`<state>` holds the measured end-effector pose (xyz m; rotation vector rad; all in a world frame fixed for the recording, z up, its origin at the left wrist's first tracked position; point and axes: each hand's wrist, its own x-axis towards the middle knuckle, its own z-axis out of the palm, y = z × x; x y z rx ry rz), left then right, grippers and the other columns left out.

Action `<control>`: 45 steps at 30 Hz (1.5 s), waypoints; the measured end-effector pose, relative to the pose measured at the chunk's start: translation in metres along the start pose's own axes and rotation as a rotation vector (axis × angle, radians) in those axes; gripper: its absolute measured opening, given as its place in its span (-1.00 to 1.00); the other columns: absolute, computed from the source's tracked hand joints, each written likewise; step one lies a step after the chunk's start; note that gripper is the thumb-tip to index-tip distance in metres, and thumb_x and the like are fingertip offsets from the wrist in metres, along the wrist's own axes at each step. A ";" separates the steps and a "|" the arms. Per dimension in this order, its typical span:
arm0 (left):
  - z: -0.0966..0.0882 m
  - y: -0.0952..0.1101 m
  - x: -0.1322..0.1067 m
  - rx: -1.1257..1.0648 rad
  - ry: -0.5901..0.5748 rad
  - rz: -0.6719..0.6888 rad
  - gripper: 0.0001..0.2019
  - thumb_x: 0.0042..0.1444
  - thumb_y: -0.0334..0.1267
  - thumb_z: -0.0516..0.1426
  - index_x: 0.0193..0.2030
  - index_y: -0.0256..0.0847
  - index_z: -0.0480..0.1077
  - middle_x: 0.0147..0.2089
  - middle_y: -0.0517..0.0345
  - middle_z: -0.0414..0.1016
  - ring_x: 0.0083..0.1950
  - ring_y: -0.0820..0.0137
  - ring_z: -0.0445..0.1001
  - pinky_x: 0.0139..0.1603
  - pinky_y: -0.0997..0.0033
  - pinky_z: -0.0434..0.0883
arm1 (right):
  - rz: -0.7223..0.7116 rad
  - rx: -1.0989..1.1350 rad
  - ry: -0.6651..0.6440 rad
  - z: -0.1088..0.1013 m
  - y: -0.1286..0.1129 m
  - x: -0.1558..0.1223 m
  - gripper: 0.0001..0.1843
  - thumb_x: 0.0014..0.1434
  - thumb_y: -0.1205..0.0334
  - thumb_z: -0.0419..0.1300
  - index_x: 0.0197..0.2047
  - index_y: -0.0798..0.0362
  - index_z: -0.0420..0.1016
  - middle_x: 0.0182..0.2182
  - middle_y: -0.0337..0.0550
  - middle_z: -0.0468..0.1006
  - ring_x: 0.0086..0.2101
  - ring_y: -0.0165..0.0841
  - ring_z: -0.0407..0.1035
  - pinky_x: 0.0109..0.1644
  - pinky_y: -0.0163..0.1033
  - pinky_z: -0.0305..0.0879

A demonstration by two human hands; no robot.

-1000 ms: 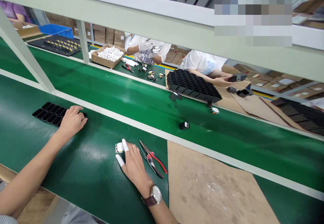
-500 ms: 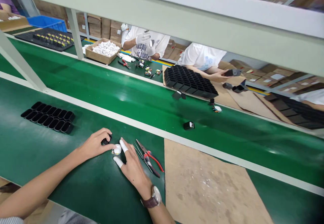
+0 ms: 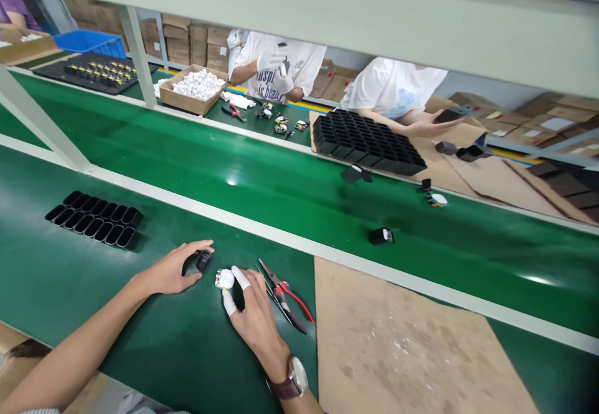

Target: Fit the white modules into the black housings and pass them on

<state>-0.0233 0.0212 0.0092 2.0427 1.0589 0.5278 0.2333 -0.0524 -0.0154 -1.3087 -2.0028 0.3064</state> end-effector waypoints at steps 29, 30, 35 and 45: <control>0.029 0.011 -0.001 0.000 0.046 0.226 -0.54 0.30 -0.11 0.31 0.28 -0.04 0.35 0.15 -0.06 0.48 0.17 0.14 0.51 0.14 0.17 0.53 | -0.092 -0.073 0.023 -0.030 -0.037 0.002 -0.33 0.38 0.41 0.14 0.49 -0.06 0.12 0.06 0.06 0.52 0.07 -0.07 0.44 0.12 0.14 0.49; 0.029 0.010 -0.001 0.001 0.047 0.231 -0.54 0.31 -0.11 0.30 0.29 -0.04 0.34 0.16 -0.07 0.48 0.18 0.13 0.51 0.15 0.16 0.54 | -0.094 -0.076 0.023 -0.029 -0.037 0.002 -0.32 0.38 0.41 0.14 0.49 -0.05 0.11 0.07 0.07 0.53 0.08 -0.07 0.43 0.13 0.13 0.50; 0.030 0.011 -0.001 0.020 0.044 0.238 -0.55 0.34 -0.13 0.27 0.31 -0.01 0.32 0.16 -0.07 0.46 0.19 0.13 0.49 0.18 0.14 0.53 | -0.095 -0.082 0.005 -0.030 -0.037 0.003 -0.30 0.37 0.41 0.16 0.50 0.00 0.09 0.07 0.08 0.53 0.09 -0.08 0.42 0.16 0.12 0.49; 0.030 0.008 -0.002 0.072 0.026 0.241 -0.55 0.37 -0.13 0.24 0.34 -0.02 0.29 0.19 -0.07 0.42 0.20 0.13 0.47 0.17 0.16 0.52 | -0.099 -0.094 -0.056 -0.032 -0.038 0.011 -0.30 0.43 0.36 0.12 0.53 0.01 -0.04 0.07 0.10 0.51 0.06 -0.06 0.41 0.12 0.16 0.49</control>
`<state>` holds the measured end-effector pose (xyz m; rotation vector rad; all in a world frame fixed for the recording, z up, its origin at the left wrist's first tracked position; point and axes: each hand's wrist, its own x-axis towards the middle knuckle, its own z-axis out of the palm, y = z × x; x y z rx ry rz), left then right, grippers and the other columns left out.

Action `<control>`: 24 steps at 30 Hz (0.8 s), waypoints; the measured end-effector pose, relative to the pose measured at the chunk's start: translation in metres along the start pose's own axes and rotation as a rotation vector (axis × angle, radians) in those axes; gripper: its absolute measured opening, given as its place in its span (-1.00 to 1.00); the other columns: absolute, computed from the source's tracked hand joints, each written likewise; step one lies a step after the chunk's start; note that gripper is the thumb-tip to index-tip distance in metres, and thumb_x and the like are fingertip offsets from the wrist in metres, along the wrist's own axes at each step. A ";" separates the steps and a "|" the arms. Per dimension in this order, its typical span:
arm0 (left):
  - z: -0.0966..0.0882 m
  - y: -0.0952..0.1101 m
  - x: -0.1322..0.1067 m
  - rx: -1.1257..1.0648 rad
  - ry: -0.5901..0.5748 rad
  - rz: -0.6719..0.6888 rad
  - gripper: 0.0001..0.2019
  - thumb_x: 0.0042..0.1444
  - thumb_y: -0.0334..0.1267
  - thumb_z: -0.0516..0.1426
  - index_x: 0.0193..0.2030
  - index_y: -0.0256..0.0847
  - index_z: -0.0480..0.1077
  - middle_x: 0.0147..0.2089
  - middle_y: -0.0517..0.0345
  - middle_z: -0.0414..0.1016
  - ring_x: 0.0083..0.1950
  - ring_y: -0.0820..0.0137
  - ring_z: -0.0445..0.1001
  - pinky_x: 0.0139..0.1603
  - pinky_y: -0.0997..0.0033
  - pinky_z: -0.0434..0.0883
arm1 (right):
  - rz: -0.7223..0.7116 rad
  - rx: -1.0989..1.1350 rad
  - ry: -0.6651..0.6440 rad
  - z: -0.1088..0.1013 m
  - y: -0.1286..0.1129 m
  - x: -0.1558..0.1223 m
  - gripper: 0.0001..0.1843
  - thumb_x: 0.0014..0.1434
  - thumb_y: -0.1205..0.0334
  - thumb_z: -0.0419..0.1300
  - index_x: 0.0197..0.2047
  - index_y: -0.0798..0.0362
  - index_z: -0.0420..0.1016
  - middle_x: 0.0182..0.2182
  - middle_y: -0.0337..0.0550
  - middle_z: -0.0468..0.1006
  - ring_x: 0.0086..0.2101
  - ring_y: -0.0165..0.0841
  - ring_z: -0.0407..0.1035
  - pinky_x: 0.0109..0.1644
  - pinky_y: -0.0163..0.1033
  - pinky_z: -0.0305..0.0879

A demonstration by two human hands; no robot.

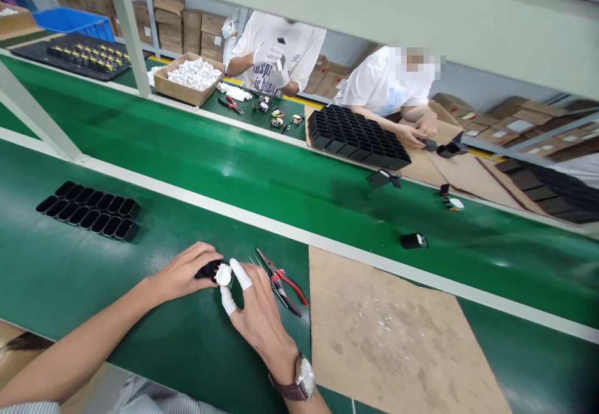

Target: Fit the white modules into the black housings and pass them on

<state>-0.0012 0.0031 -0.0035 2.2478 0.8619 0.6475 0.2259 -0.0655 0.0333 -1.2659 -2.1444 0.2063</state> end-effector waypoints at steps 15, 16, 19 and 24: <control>0.000 0.002 0.000 0.001 -0.017 0.013 -0.57 0.39 -0.15 0.23 0.33 -0.08 0.30 0.15 -0.07 0.44 0.17 0.15 0.48 0.14 0.17 0.52 | -0.032 -0.043 -0.057 -0.001 -0.003 0.009 -0.49 0.43 0.37 0.11 0.39 0.17 0.18 0.03 0.13 0.50 0.00 -0.06 0.38 0.06 0.08 0.49; 0.000 0.002 0.000 0.004 -0.013 0.018 -0.57 0.38 -0.14 0.23 0.33 -0.09 0.30 0.15 -0.07 0.44 0.16 0.15 0.48 0.14 0.17 0.52 | -0.035 -0.056 -0.059 0.000 -0.003 0.009 -0.51 0.43 0.37 0.10 0.37 0.18 0.19 0.02 0.13 0.50 -0.01 -0.06 0.37 0.05 0.08 0.49; 0.000 0.002 0.001 0.008 -0.008 0.032 -0.56 0.39 -0.14 0.23 0.34 -0.10 0.29 0.14 -0.08 0.45 0.15 0.15 0.48 0.13 0.16 0.52 | -0.042 -0.091 -0.075 -0.001 -0.005 0.011 -0.53 0.42 0.40 0.08 0.35 0.21 0.22 0.02 0.15 0.50 -0.02 -0.04 0.36 0.03 0.08 0.49; 0.000 0.003 0.002 0.016 -0.004 0.040 -0.58 0.41 -0.15 0.21 0.32 -0.13 0.28 0.14 -0.10 0.45 0.13 0.16 0.49 0.11 0.16 0.53 | -0.054 -0.119 -0.154 -0.008 -0.008 0.017 -0.48 0.42 0.42 0.05 0.40 0.27 0.18 0.05 0.17 0.50 -0.02 -0.03 0.35 0.04 0.10 0.49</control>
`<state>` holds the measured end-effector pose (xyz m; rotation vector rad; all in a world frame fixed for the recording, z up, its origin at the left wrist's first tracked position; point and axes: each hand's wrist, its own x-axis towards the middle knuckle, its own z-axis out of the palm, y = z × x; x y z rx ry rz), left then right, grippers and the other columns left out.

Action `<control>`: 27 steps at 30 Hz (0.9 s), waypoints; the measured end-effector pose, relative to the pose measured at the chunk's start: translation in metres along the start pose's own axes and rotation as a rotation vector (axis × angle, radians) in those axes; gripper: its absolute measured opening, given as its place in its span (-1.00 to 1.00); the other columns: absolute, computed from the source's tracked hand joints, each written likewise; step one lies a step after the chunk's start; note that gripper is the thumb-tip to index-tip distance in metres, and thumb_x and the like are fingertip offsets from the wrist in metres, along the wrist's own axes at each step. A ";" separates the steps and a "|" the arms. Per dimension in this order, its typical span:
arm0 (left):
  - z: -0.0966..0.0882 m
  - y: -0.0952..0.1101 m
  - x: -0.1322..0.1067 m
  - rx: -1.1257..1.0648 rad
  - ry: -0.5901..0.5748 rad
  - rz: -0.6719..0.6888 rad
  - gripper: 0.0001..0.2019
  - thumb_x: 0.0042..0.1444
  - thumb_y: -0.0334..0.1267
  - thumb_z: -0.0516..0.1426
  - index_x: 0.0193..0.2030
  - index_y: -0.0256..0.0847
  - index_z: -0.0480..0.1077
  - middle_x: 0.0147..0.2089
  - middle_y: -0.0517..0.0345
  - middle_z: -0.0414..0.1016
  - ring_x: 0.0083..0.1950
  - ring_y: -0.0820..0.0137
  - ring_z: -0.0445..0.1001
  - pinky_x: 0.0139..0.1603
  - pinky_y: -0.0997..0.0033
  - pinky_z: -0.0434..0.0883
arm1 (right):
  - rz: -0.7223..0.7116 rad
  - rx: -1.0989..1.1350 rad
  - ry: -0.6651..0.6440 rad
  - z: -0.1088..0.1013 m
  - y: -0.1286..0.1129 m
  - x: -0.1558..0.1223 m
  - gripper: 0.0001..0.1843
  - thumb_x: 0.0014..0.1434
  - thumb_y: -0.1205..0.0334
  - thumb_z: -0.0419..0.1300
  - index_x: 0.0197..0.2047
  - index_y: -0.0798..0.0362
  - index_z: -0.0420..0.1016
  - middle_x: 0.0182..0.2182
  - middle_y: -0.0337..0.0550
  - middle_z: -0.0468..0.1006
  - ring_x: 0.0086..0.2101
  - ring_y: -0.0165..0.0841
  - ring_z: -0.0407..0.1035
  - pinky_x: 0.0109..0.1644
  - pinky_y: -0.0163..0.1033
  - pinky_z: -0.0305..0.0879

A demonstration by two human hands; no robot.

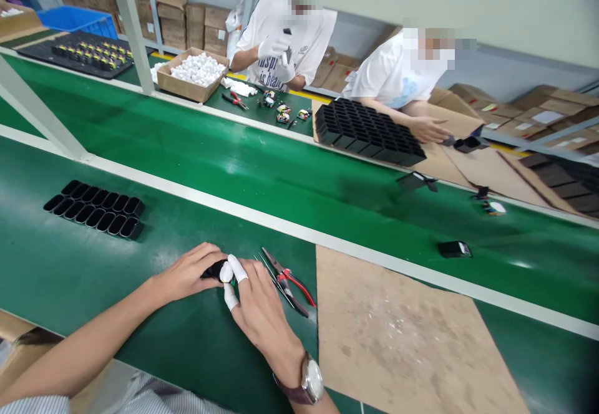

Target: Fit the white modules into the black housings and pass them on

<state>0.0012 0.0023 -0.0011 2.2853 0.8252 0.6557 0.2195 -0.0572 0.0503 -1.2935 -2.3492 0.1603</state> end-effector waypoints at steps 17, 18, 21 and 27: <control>0.004 0.001 -0.002 -0.006 0.021 -0.035 -0.57 0.39 -0.20 0.22 0.33 -0.10 0.28 0.18 -0.07 0.41 0.16 0.15 0.46 0.16 0.12 0.52 | 0.054 0.079 0.058 0.001 0.004 -0.008 -0.48 0.42 0.40 0.10 0.41 0.14 0.19 0.05 0.11 0.50 0.01 -0.06 0.40 0.09 0.08 0.49; 0.004 0.001 -0.002 -0.007 0.019 -0.032 -0.57 0.39 -0.21 0.22 0.33 -0.10 0.28 0.18 -0.08 0.41 0.16 0.15 0.46 0.16 0.12 0.52 | 0.051 0.080 0.060 0.002 0.004 -0.009 -0.47 0.42 0.40 0.11 0.41 0.14 0.18 0.04 0.12 0.50 0.01 -0.07 0.40 0.08 0.08 0.50; 0.003 0.001 -0.002 -0.011 0.016 -0.021 -0.58 0.40 -0.21 0.20 0.34 -0.11 0.26 0.18 -0.08 0.40 0.17 0.15 0.45 0.14 0.14 0.52 | 0.047 0.078 0.057 0.004 0.005 -0.008 -0.46 0.41 0.40 0.13 0.41 0.15 0.19 0.04 0.12 0.51 0.00 -0.07 0.41 0.08 0.08 0.50; 0.003 0.002 -0.003 -0.011 0.009 -0.013 -0.60 0.40 -0.21 0.20 0.31 -0.12 0.28 0.14 -0.08 0.43 0.13 0.15 0.46 0.13 0.12 0.51 | 0.033 0.085 0.024 0.007 0.006 -0.006 -0.45 0.41 0.39 0.11 0.42 0.14 0.20 0.05 0.14 0.52 0.00 -0.05 0.43 0.07 0.11 0.53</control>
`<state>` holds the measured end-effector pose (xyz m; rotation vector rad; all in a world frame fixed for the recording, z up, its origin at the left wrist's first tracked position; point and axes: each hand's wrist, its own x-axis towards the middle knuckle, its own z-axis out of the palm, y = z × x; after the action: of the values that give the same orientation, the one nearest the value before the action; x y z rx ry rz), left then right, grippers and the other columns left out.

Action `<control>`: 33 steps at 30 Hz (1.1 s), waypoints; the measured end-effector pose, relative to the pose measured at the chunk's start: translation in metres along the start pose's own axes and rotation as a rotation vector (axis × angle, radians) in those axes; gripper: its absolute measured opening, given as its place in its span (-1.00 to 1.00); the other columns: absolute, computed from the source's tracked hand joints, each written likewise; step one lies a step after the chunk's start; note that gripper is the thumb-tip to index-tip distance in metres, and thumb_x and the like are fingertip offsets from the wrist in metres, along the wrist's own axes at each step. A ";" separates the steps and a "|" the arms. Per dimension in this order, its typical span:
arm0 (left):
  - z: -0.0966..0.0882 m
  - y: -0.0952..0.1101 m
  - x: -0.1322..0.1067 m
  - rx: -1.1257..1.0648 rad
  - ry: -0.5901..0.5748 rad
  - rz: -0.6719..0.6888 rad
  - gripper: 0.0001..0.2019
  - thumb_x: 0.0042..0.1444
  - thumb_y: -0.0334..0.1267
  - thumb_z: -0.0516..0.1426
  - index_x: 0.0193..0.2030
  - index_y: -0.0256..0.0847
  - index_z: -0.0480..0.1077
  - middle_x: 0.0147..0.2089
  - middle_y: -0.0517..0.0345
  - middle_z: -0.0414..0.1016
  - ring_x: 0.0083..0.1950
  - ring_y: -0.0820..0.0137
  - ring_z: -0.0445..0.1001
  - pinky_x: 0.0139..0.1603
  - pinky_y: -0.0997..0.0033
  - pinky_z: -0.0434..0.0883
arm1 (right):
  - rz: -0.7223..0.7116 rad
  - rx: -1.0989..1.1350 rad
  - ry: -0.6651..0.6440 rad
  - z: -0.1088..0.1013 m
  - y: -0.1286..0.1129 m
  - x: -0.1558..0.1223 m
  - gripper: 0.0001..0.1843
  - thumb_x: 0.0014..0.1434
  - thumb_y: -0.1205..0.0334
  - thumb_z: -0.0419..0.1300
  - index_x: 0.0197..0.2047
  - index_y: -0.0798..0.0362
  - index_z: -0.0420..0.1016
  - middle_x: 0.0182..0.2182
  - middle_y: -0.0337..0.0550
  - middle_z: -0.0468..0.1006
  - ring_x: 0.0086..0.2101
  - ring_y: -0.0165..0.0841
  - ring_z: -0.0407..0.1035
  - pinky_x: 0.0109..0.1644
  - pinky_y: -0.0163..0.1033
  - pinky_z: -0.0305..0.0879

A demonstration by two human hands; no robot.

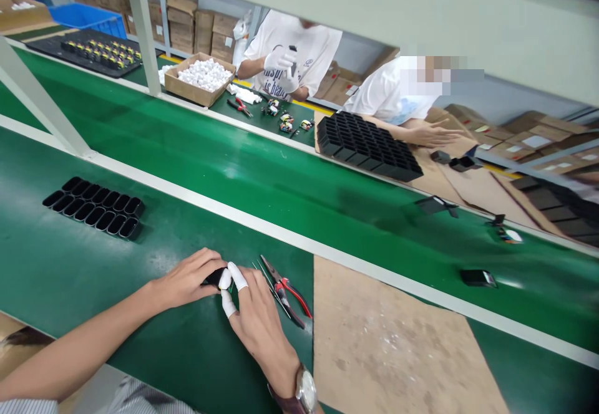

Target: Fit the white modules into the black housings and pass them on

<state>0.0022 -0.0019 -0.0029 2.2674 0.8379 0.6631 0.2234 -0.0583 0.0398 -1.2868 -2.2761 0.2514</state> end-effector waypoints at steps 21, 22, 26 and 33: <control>-0.006 0.001 0.001 -0.207 -0.069 0.013 -0.49 0.37 -0.25 0.24 0.42 -0.08 0.29 0.23 -0.10 0.51 0.19 0.16 0.43 0.20 0.08 0.49 | -0.071 0.239 0.165 0.030 0.017 -0.022 -0.50 0.37 0.47 0.19 0.33 0.01 0.37 0.27 0.12 0.45 0.27 -0.10 0.34 0.24 0.14 0.50; -0.006 0.002 0.001 -0.214 -0.079 0.011 -0.49 0.37 -0.26 0.23 0.42 -0.08 0.29 0.23 -0.09 0.52 0.20 0.16 0.42 0.21 0.08 0.48 | -0.068 0.238 0.168 0.029 0.017 -0.023 -0.50 0.38 0.47 0.18 0.33 0.01 0.37 0.25 0.11 0.46 0.25 -0.12 0.37 0.23 0.12 0.51; -0.007 0.002 -0.001 -0.183 -0.072 -0.003 -0.63 0.39 -0.31 0.20 0.30 -0.13 0.40 0.12 -0.05 0.57 0.16 0.17 0.44 0.21 0.08 0.46 | -0.084 0.183 0.143 0.025 0.018 -0.021 -0.52 0.39 0.46 0.12 0.33 0.03 0.36 0.12 0.09 0.52 0.10 -0.15 0.45 0.12 0.05 0.56; -0.009 0.002 0.003 -0.181 -0.081 0.001 -0.74 0.41 -0.21 0.21 0.18 -0.16 0.46 0.05 -0.04 0.56 0.09 0.20 0.45 0.16 0.14 0.44 | -0.094 0.111 0.069 0.029 0.020 -0.016 -0.44 0.37 0.47 0.11 0.38 -0.01 0.33 0.16 0.07 0.48 0.14 -0.10 0.40 0.18 0.09 0.51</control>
<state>-0.0010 0.0023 0.0054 2.1167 0.7088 0.6177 0.2300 -0.0591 0.0015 -1.1126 -2.2240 0.2912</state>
